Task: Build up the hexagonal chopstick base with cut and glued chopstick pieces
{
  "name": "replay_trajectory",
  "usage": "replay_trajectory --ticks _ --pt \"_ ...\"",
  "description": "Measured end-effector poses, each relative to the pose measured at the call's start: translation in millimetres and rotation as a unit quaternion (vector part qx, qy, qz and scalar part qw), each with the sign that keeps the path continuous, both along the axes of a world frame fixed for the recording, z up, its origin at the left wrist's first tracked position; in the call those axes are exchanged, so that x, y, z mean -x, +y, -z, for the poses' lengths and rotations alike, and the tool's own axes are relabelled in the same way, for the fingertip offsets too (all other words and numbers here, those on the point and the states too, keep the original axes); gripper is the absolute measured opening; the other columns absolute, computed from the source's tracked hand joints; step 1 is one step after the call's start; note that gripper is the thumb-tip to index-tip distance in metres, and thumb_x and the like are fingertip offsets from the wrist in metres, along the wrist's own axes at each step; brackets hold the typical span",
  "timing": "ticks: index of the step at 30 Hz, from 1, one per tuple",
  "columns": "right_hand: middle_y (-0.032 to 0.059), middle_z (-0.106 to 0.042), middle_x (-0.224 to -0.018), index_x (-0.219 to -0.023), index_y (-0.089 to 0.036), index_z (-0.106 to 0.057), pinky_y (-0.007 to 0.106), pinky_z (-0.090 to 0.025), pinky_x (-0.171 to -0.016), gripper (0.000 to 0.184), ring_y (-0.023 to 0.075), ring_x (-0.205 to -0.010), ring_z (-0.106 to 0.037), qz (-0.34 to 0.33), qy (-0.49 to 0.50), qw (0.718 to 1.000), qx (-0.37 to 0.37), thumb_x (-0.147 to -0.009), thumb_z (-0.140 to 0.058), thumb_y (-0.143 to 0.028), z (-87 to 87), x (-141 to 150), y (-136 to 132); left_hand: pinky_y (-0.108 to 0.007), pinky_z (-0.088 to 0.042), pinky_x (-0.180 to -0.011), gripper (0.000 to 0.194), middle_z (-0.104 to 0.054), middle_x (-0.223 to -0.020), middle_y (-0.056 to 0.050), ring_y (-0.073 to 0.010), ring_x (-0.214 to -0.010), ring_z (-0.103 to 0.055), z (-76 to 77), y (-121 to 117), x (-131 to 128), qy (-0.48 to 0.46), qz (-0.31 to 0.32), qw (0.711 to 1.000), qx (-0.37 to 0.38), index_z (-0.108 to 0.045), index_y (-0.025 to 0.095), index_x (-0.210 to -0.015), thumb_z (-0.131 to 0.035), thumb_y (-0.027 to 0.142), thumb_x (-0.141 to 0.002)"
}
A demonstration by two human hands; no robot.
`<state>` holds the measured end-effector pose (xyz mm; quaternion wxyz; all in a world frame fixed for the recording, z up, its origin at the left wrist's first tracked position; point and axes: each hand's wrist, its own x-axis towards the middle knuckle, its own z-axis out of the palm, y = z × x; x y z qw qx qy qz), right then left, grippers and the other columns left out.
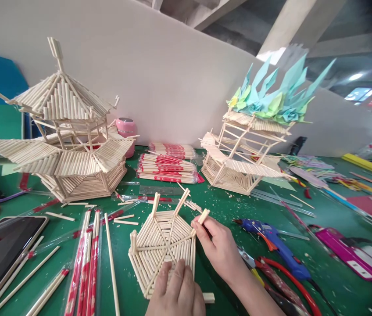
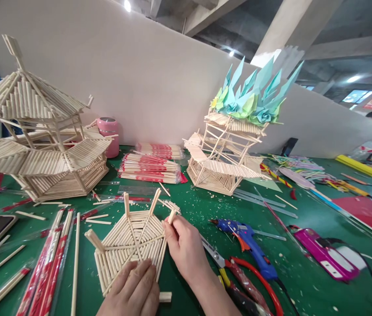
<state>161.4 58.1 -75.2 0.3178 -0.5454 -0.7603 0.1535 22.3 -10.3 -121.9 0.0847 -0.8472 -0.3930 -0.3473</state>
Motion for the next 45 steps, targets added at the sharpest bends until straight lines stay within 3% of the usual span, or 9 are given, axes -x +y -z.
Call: replay_trajectory --ticks 4,13,18,22,27,33,38,42,45 --pt "0.0038 -0.061 -0.071 -0.076 -0.019 -0.054 0.027 -0.044 -0.060 0.021 0.0175 -0.064 -0.058 0.002 0.010 1.000 0.001 -0.089 -0.038 -0.026 -1.1 0.3 -0.8 -0.034 -0.053 -0.070 0.033 -0.073 -0.084 -0.007 -0.0233 -0.081 -0.068 4.0 0.9 0.2 0.002 0.003 1.000 -0.017 -0.063 0.015 -0.080 -0.032 0.009 -0.087" --pt "0.0020 -0.057 -0.066 -0.076 -0.018 -0.054 0.025 -0.042 -0.059 0.022 0.0158 -0.060 -0.054 0.003 0.024 1.000 0.008 -0.089 -0.040 -0.028 -3.3 -0.8 -1.8 -0.036 -0.052 -0.075 0.027 -0.072 -0.091 -0.006 -0.0237 -0.087 -0.066 -18.1 -3.2 4.5 0.056 -0.002 0.998 0.031 -0.063 0.015 -0.084 -0.037 0.008 -0.086" --pt "-0.0018 -0.049 -0.060 -0.093 -0.015 -0.056 0.022 -0.040 -0.048 0.025 0.0131 -0.051 -0.048 0.017 0.034 0.999 0.034 -0.084 -0.048 -0.036 -8.3 -2.2 -6.8 -0.037 -0.052 -0.074 0.023 -0.072 -0.087 -0.006 -0.0245 -0.084 -0.067 -12.2 -1.2 5.0 0.037 0.004 0.999 -0.008 -0.062 0.015 -0.083 -0.039 0.010 -0.085" --pt "-0.0036 -0.043 -0.061 -0.103 -0.013 -0.054 0.023 -0.039 -0.049 0.032 0.0121 -0.051 -0.043 0.027 0.037 0.997 0.062 -0.080 -0.051 -0.036 -10.5 -3.7 -11.4 -0.037 -0.053 -0.073 0.023 -0.072 -0.088 -0.005 -0.0240 -0.085 -0.066 -12.7 -1.8 6.6 0.042 0.006 0.999 -0.016 -0.061 0.016 -0.085 -0.039 0.010 -0.084" --pt "-0.0035 -0.043 -0.064 -0.106 -0.013 -0.051 0.024 -0.039 -0.051 0.034 0.0122 -0.052 -0.041 0.019 0.025 0.997 0.074 -0.077 -0.052 -0.031 -10.5 -6.0 -14.7 -0.039 -0.053 -0.076 0.025 -0.071 -0.096 -0.005 -0.0247 -0.091 -0.064 -17.3 -3.2 9.3 0.060 0.012 0.998 0.015 -0.061 0.016 -0.090 -0.036 0.011 -0.085" --pt "-0.0025 -0.047 -0.067 -0.112 -0.012 -0.049 0.025 -0.042 -0.053 0.042 0.0122 -0.053 -0.043 0.023 0.014 0.996 0.080 -0.072 -0.054 -0.024 -6.3 -6.2 -14.6 -0.041 -0.052 -0.075 0.027 -0.070 -0.096 -0.008 -0.0270 -0.091 -0.063 -7.9 0.0 12.0 0.057 0.041 0.998 -0.007 -0.060 0.015 -0.093 -0.034 0.014 -0.084" --pt "-0.0012 -0.053 -0.074 -0.109 -0.018 -0.053 0.022 -0.042 -0.047 0.043 0.0093 -0.049 -0.046 0.035 0.113 0.993 0.010 -0.067 -0.049 -0.009 -0.3 -18.5 -10.7 -0.044 -0.051 -0.076 0.024 -0.069 -0.098 -0.011 -0.0286 -0.092 -0.062 -13.1 -1.0 13.3 0.065 0.039 0.997 0.015 -0.059 0.014 -0.094 -0.038 0.014 -0.081" --pt "0.0027 -0.054 -0.081 -0.104 -0.018 -0.051 0.025 -0.043 -0.050 0.026 0.0101 -0.052 -0.049 0.119 0.187 0.972 -0.076 -0.081 -0.038 -0.016 -2.6 -31.4 -6.9 -0.047 -0.051 -0.074 0.024 -0.067 -0.099 -0.016 -0.0304 -0.089 -0.062 -28.5 -3.3 12.9 0.071 0.061 0.995 0.046 -0.059 0.010 -0.094 -0.039 0.009 -0.079" --pt "0.0010 -0.053 -0.075 -0.098 -0.018 -0.054 0.025 -0.041 -0.050 0.021 0.0101 -0.051 -0.046 0.164 0.230 0.950 -0.133 -0.086 -0.037 -0.022 -7.5 -34.2 -7.1 -0.045 -0.051 -0.072 0.021 -0.062 -0.099 -0.017 -0.0274 -0.087 -0.060 -45.3 -7.2 13.6 -0.011 0.077 0.992 0.098 -0.058 0.011 -0.090 -0.039 0.008 -0.082"
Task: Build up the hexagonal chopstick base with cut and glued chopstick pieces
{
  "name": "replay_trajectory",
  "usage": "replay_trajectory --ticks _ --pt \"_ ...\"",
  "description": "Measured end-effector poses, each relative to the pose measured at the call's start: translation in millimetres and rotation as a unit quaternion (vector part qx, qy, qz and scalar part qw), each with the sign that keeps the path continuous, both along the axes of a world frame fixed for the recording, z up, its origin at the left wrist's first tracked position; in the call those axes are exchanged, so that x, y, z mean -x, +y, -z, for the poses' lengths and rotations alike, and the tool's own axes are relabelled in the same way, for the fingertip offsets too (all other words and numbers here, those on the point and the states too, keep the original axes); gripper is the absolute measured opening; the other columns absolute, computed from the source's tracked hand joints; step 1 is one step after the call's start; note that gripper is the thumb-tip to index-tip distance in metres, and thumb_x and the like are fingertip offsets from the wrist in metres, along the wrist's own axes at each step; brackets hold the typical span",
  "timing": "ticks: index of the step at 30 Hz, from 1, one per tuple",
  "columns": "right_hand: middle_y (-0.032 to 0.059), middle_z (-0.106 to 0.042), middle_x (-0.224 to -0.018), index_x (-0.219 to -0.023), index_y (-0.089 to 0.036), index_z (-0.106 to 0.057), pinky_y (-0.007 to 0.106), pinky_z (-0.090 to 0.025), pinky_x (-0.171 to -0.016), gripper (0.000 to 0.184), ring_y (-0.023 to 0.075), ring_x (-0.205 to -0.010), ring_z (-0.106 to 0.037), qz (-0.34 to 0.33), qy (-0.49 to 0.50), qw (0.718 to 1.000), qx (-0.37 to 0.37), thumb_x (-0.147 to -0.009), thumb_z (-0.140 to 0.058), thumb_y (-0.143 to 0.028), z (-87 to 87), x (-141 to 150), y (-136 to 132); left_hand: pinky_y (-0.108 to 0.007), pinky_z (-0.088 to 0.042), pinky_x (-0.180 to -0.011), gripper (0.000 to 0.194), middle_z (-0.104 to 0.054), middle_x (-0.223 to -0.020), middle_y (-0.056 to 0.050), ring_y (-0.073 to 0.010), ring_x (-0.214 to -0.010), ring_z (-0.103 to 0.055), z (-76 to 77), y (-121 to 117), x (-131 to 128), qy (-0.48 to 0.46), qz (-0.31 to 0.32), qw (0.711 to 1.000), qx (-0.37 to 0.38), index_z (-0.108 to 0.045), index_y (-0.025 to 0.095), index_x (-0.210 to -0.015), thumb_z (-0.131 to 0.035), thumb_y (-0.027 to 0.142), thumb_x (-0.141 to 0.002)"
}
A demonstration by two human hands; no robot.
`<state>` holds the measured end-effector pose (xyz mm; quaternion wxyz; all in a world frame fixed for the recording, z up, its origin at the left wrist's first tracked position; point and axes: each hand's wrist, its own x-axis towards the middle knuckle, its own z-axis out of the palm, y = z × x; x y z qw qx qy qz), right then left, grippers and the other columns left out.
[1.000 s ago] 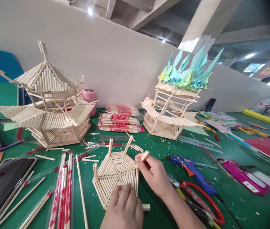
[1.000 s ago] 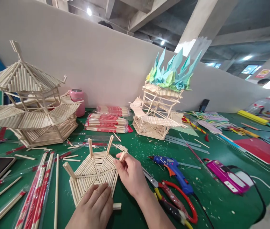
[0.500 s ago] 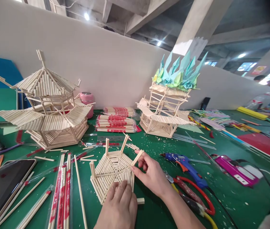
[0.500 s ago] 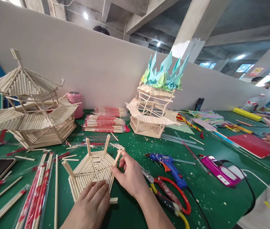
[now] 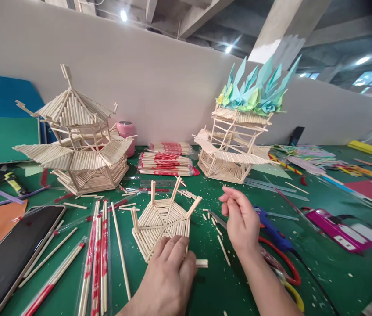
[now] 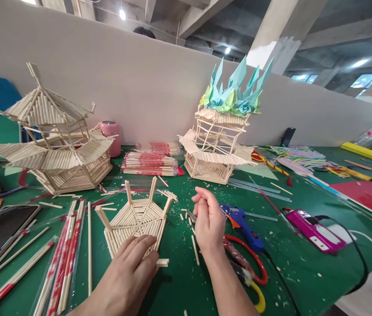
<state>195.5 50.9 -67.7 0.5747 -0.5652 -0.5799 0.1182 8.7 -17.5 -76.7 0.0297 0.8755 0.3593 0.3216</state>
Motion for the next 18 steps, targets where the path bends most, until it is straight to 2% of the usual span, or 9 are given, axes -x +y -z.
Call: replay_trajectory --ticks 2,4,6,8,10,12,15,18 --pt "-0.0001 -0.052 -0.071 -0.096 -0.018 -0.055 0.024 -0.039 -0.048 0.020 0.0097 -0.049 -0.045 0.014 0.016 1.000 -0.017 -0.086 -0.039 -0.025 -3.5 1.3 -2.1 -0.037 -0.051 -0.066 0.019 -0.058 -0.095 -0.014 -0.0220 -0.081 -0.058 -14.2 -2.3 2.6 -0.093 -0.014 0.993 0.073 -0.058 0.013 -0.092 -0.041 0.012 -0.084" --pt "-0.0019 -0.050 -0.066 -0.094 -0.017 -0.056 0.024 -0.037 -0.047 0.020 0.0091 -0.047 -0.043 0.014 0.024 0.999 -0.031 -0.086 -0.040 -0.025 -6.8 3.5 -5.3 -0.028 -0.050 -0.060 0.016 -0.055 -0.084 -0.008 -0.0158 -0.072 -0.056 -29.2 -3.6 8.0 -0.188 -0.034 0.973 0.129 -0.058 0.015 -0.089 -0.043 0.013 -0.085" --pt "-0.0038 -0.046 -0.060 -0.092 -0.017 -0.058 0.023 -0.035 -0.045 0.019 0.0090 -0.045 -0.041 0.007 0.028 0.998 -0.058 -0.086 -0.040 -0.023 -9.5 5.2 -9.0 -0.022 -0.048 -0.059 0.014 -0.054 -0.079 -0.004 -0.0133 -0.072 -0.055 -42.2 -4.6 16.4 -0.274 -0.076 0.948 0.140 -0.058 0.018 -0.089 -0.045 0.015 -0.084" --pt "-0.0054 -0.043 -0.056 -0.092 -0.017 -0.058 0.023 -0.035 -0.045 0.018 0.0093 -0.045 -0.041 -0.004 0.033 0.995 -0.093 -0.086 -0.042 -0.021 -11.7 6.7 -13.4 -0.019 -0.049 -0.059 0.012 -0.056 -0.073 0.000 -0.0117 -0.070 -0.055 -49.8 -6.7 26.7 -0.308 -0.116 0.933 0.143 -0.060 0.022 -0.087 -0.049 0.018 -0.082" --pt "-0.0059 -0.044 -0.054 -0.095 -0.018 -0.058 0.023 -0.035 -0.045 0.017 0.0094 -0.045 -0.041 -0.018 0.034 0.992 -0.120 -0.085 -0.044 -0.018 -13.1 8.9 -18.5 -0.017 -0.049 -0.057 0.009 -0.060 -0.073 0.002 -0.0117 -0.071 -0.058 -50.6 -10.4 37.2 -0.332 -0.160 0.919 0.141 -0.061 0.024 -0.079 -0.053 0.022 -0.080" --pt "-0.0054 -0.046 -0.056 -0.097 -0.019 -0.058 0.023 -0.036 -0.045 0.018 0.0091 -0.045 -0.043 -0.037 0.024 0.990 -0.131 -0.084 -0.046 -0.015 -13.2 12.7 -24.3 -0.018 -0.051 -0.064 0.007 -0.064 -0.077 0.002 -0.0124 -0.075 -0.061 -45.8 -14.3 45.7 -0.332 -0.193 0.912 0.146 -0.063 0.024 -0.077 -0.056 0.023 -0.076" --pt "-0.0037 -0.049 -0.061 -0.098 -0.020 -0.058 0.023 -0.039 -0.046 0.020 0.0095 -0.048 -0.046 -0.085 -0.015 0.989 -0.116 -0.084 -0.047 -0.013 -11.3 21.8 -32.7 -0.018 -0.050 -0.071 0.006 -0.066 -0.077 0.002 -0.0131 -0.079 -0.063 -34.7 -16.8 52.2 -0.298 -0.201 0.919 0.162 -0.063 0.023 -0.072 -0.058 0.023 -0.075" --pt "-0.0038 -0.049 -0.059 -0.098 -0.019 -0.058 0.022 -0.039 -0.045 0.020 0.0096 -0.047 -0.046 -0.146 -0.063 0.983 -0.088 -0.083 -0.046 -0.012 -9.0 31.1 -39.3 -0.019 -0.050 -0.067 0.008 -0.065 -0.076 0.001 -0.0131 -0.075 -0.063 -26.5 -14.2 52.6 -0.250 -0.193 0.933 0.171 -0.062 0.021 -0.073 -0.055 0.023 -0.077"
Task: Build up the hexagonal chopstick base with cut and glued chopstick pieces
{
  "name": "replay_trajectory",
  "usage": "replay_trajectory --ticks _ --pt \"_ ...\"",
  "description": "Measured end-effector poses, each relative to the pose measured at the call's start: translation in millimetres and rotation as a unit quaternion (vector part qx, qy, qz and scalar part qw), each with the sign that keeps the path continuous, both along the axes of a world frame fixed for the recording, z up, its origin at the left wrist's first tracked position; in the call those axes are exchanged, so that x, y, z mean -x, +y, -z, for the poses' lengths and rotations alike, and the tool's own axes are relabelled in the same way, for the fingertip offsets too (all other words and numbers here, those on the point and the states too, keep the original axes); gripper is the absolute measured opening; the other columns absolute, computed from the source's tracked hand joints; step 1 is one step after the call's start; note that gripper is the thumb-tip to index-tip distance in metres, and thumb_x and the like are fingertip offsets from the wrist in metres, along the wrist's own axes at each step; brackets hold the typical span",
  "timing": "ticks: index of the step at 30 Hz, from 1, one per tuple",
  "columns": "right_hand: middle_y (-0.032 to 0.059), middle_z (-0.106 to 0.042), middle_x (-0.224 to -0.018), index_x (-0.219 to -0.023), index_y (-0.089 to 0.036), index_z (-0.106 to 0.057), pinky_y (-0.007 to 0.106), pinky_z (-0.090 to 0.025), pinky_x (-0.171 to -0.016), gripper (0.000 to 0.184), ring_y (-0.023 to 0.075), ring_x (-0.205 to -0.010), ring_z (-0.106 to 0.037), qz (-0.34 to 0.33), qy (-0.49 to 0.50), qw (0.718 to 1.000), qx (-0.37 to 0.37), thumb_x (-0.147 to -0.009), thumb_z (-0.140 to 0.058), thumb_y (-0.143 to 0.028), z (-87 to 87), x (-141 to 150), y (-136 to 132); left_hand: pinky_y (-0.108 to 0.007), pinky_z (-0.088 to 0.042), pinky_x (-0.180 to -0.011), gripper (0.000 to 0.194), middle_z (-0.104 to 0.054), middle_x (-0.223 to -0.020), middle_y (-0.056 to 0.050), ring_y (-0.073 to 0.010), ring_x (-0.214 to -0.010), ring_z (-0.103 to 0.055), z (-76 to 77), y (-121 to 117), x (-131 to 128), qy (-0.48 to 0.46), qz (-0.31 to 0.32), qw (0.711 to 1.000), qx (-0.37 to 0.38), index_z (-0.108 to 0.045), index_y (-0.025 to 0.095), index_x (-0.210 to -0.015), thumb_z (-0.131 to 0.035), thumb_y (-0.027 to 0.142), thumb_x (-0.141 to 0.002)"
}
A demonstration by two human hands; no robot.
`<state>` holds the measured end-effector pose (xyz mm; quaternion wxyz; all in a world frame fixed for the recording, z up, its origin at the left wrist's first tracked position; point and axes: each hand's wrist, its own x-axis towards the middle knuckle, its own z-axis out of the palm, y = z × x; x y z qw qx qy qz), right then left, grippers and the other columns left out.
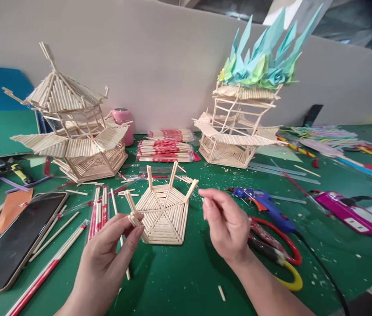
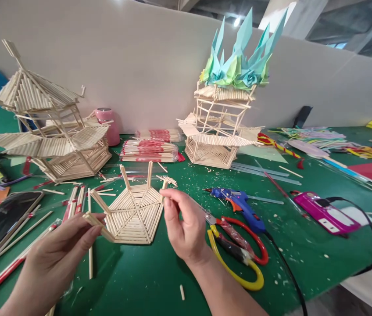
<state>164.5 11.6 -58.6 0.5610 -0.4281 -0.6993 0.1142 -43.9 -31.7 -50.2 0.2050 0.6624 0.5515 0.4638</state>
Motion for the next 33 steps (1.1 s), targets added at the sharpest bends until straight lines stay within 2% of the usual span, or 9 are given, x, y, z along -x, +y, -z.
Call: replay_trajectory --ticks 6,13,16,19,22,26,28,30,33 --pt "-0.0044 -0.050 -0.057 -0.095 -0.020 -0.057 0.022 -0.036 -0.040 0.018 0.0085 -0.041 -0.041 -0.026 -0.066 0.997 0.029 -0.084 -0.044 -0.013 -1.6 6.8 -3.7 -0.022 -0.048 -0.062 0.016 -0.060 -0.072 -0.002 -0.0153 -0.073 -0.062 3.3 8.0 -3.1 0.042 0.030 0.999 0.011 -0.059 0.018 -0.072 -0.050 0.025 -0.082" --pt "-0.0006 -0.060 -0.070 -0.094 -0.020 -0.057 0.024 -0.044 -0.051 0.019 0.0111 -0.055 -0.054 -0.054 -0.070 0.995 0.042 -0.084 -0.043 -0.012 -3.9 7.5 -1.4 -0.023 -0.048 -0.066 0.013 -0.063 -0.080 -0.003 -0.0139 -0.074 -0.060 8.8 9.7 -2.7 0.050 0.050 0.997 0.017 -0.060 0.017 -0.079 -0.049 0.022 -0.083" --pt "-0.0020 -0.057 -0.067 -0.096 -0.020 -0.055 0.023 -0.042 -0.050 0.019 0.0103 -0.054 -0.051 -0.090 -0.077 0.992 0.043 -0.084 -0.043 -0.012 -1.5 8.1 -1.7 -0.022 -0.048 -0.065 0.012 -0.063 -0.080 -0.003 -0.0138 -0.075 -0.060 10.3 9.3 -1.5 0.056 0.066 0.996 0.035 -0.060 0.018 -0.084 -0.048 0.021 -0.084" --pt "-0.0044 -0.049 -0.059 -0.098 -0.020 -0.056 0.023 -0.038 -0.045 0.018 0.0093 -0.047 -0.044 -0.101 -0.073 0.991 0.053 -0.085 -0.044 -0.015 -1.7 7.7 -2.1 -0.022 -0.048 -0.065 0.009 -0.063 -0.082 -0.002 -0.0139 -0.077 -0.061 10.5 7.3 1.7 0.049 0.050 0.998 0.004 -0.058 0.019 -0.083 -0.050 0.021 -0.083" --pt "-0.0044 -0.046 -0.058 -0.098 -0.020 -0.057 0.023 -0.038 -0.045 0.018 0.0097 -0.048 -0.044 -0.037 -0.009 0.999 0.035 -0.086 -0.044 -0.016 -9.7 -0.7 0.7 -0.021 -0.048 -0.069 0.006 -0.062 -0.086 -0.002 -0.0132 -0.078 -0.061 12.0 3.2 7.1 0.079 0.031 0.994 -0.065 -0.056 0.019 -0.084 -0.050 0.019 -0.083" --pt "-0.0021 -0.050 -0.063 -0.097 -0.022 -0.059 0.024 -0.041 -0.049 0.017 0.0115 -0.053 -0.048 0.148 0.062 0.987 0.012 -0.085 -0.048 -0.022 -24.8 -39.5 10.4 -0.023 -0.046 -0.072 0.016 -0.061 -0.091 -0.006 -0.0153 -0.083 -0.060 19.6 -3.9 11.4 0.172 0.091 0.970 -0.148 -0.052 0.016 -0.098 -0.045 0.015 -0.084" --pt "0.0024 -0.057 -0.076 -0.102 -0.022 -0.056 0.027 -0.045 -0.057 0.023 0.0149 -0.064 -0.054 0.208 0.016 0.977 0.043 -0.080 -0.052 -0.026 -26.6 -69.5 12.4 -0.028 -0.044 -0.076 0.019 -0.063 -0.091 -0.007 -0.0168 -0.084 -0.059 24.8 -7.3 10.2 0.207 0.126 0.955 -0.170 -0.052 0.016 -0.103 -0.043 0.014 -0.086" --pt "0.0075 -0.059 -0.092 -0.102 -0.021 -0.056 0.028 -0.046 -0.053 0.029 0.0174 -0.067 -0.056 0.274 -0.077 0.953 0.100 -0.075 -0.056 -0.031 -22.3 -100.4 9.3 -0.033 -0.039 -0.083 0.021 -0.066 -0.088 -0.005 -0.0181 -0.085 -0.059 29.3 -9.9 7.6 0.241 0.147 0.939 -0.196 -0.054 0.017 -0.102 -0.039 0.014 -0.088" --pt "0.0088 -0.062 -0.085 -0.096 -0.019 -0.057 0.030 -0.047 -0.052 0.027 0.0218 -0.072 -0.059 0.296 -0.198 0.913 0.200 -0.074 -0.050 -0.033 -7.9 -137.1 -1.4 -0.039 -0.033 -0.094 0.025 -0.069 -0.085 -0.003 -0.0190 -0.087 -0.061 31.6 -10.0 3.2 0.303 0.172 0.907 -0.238 -0.057 0.018 -0.101 -0.035 0.014 -0.091"
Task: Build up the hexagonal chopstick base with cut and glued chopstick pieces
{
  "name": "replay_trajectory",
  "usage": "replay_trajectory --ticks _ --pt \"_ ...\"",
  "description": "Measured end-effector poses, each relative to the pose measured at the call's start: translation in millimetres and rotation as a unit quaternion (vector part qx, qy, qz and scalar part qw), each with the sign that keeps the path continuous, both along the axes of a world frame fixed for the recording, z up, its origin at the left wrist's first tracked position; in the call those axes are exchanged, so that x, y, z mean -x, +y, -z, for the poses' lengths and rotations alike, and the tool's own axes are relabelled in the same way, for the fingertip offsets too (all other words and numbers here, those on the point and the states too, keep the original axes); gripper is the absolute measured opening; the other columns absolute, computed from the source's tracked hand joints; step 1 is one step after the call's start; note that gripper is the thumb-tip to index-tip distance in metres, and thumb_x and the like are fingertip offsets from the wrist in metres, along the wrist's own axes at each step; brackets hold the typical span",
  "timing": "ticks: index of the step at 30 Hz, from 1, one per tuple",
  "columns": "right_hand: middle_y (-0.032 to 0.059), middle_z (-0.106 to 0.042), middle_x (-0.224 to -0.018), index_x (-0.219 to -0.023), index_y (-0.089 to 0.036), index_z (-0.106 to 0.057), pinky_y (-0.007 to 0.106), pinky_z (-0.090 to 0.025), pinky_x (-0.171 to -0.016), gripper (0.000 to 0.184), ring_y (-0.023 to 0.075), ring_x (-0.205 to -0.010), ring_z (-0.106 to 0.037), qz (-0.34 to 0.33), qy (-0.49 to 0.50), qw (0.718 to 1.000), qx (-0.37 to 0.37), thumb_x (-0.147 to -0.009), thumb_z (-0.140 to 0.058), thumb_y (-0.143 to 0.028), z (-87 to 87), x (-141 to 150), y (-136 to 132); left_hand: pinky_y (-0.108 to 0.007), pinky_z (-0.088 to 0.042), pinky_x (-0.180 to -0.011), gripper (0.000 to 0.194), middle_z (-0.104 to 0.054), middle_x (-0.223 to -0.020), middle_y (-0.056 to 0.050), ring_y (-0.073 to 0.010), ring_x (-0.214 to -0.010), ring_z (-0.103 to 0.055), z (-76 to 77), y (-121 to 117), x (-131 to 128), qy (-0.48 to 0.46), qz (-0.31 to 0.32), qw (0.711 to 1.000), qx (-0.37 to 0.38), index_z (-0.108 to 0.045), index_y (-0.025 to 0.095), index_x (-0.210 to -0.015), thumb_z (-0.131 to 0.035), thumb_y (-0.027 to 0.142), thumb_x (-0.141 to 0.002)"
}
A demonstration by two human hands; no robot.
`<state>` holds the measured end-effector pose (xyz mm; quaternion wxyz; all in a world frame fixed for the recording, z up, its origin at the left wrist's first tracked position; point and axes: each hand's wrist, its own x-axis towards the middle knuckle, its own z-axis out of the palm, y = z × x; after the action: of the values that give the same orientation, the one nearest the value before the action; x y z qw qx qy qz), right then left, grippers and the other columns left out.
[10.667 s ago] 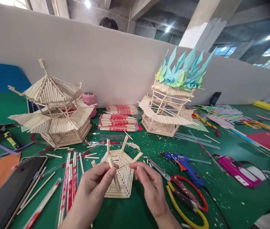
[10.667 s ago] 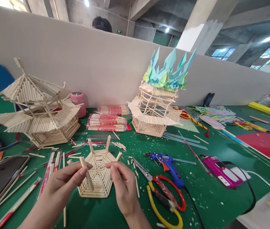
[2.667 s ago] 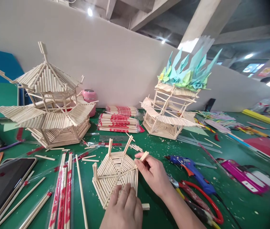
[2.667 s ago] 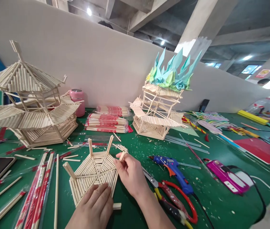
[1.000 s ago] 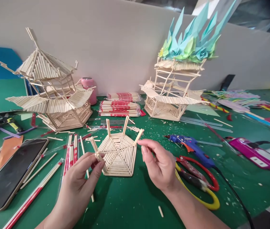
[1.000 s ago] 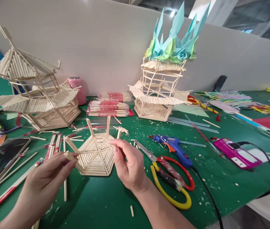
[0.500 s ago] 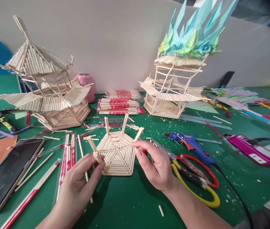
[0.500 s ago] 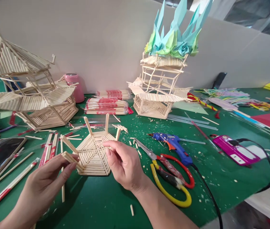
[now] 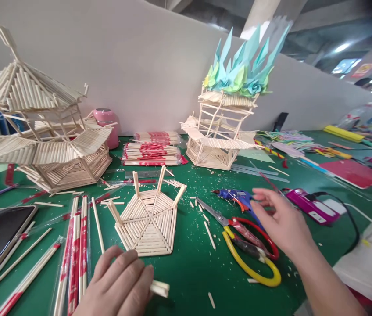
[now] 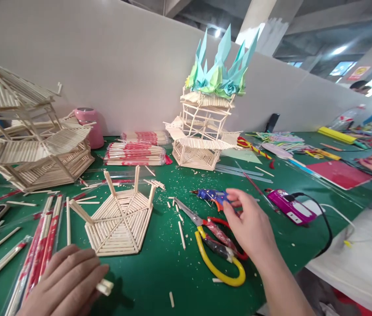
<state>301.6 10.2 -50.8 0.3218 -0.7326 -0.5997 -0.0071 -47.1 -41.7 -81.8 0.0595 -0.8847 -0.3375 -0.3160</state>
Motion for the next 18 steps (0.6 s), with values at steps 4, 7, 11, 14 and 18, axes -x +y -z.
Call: replay_trajectory --ticks 4,7,11,14,18 --pt "0.0110 -0.062 -0.090 -0.094 -0.018 -0.055 0.035 -0.047 -0.060 0.030 0.0249 -0.076 -0.060 0.001 -0.070 0.995 0.076 -0.070 -0.048 -0.036 17.4 -23.2 -4.4 -0.037 -0.042 -0.092 0.024 -0.068 -0.085 -0.004 -0.0191 -0.088 -0.063 -2.9 6.8 -4.1 0.091 0.067 0.994 0.009 -0.059 0.018 -0.099 -0.037 0.015 -0.089" --pt "0.0119 -0.063 -0.093 -0.090 -0.019 -0.055 0.039 -0.047 -0.067 0.029 0.0280 -0.081 -0.061 0.018 -0.058 0.990 0.131 -0.065 -0.051 -0.034 22.1 -27.8 5.3 -0.039 -0.046 -0.091 0.026 -0.068 -0.093 -0.008 -0.0219 -0.097 -0.061 -2.0 9.1 -6.0 0.120 0.074 0.989 0.046 -0.059 0.017 -0.099 -0.035 0.015 -0.089" --pt "0.0110 -0.067 -0.078 -0.079 -0.020 -0.055 0.042 -0.046 -0.059 0.025 0.0318 -0.068 -0.063 0.036 -0.023 0.987 0.155 -0.058 -0.059 -0.032 22.4 -30.0 18.5 -0.043 -0.044 -0.093 0.028 -0.066 -0.101 -0.009 -0.0237 -0.105 -0.056 3.4 2.7 -8.6 0.112 0.068 0.988 0.088 -0.056 0.016 -0.104 -0.033 0.016 -0.089" --pt "0.0082 -0.065 -0.057 -0.070 -0.023 -0.057 0.041 -0.045 -0.048 0.019 0.0310 -0.051 -0.061 0.046 0.020 0.986 0.162 -0.055 -0.063 -0.033 20.7 -33.0 19.7 -0.044 -0.042 -0.094 0.033 -0.066 -0.099 -0.009 -0.0234 -0.106 -0.055 5.7 -3.2 -12.4 0.062 0.039 0.989 0.128 -0.057 0.018 -0.103 -0.026 0.023 -0.092" --pt "0.0094 -0.067 -0.057 -0.069 -0.026 -0.057 0.036 -0.048 -0.047 0.011 0.0274 -0.055 -0.064 0.031 0.109 0.984 0.137 -0.063 -0.056 -0.035 11.6 -35.1 12.9 -0.043 -0.041 -0.096 0.034 -0.066 -0.096 -0.008 -0.0216 -0.103 -0.056 2.5 -6.4 -17.0 0.019 0.021 0.992 0.124 -0.057 0.018 -0.098 -0.023 0.020 -0.093"
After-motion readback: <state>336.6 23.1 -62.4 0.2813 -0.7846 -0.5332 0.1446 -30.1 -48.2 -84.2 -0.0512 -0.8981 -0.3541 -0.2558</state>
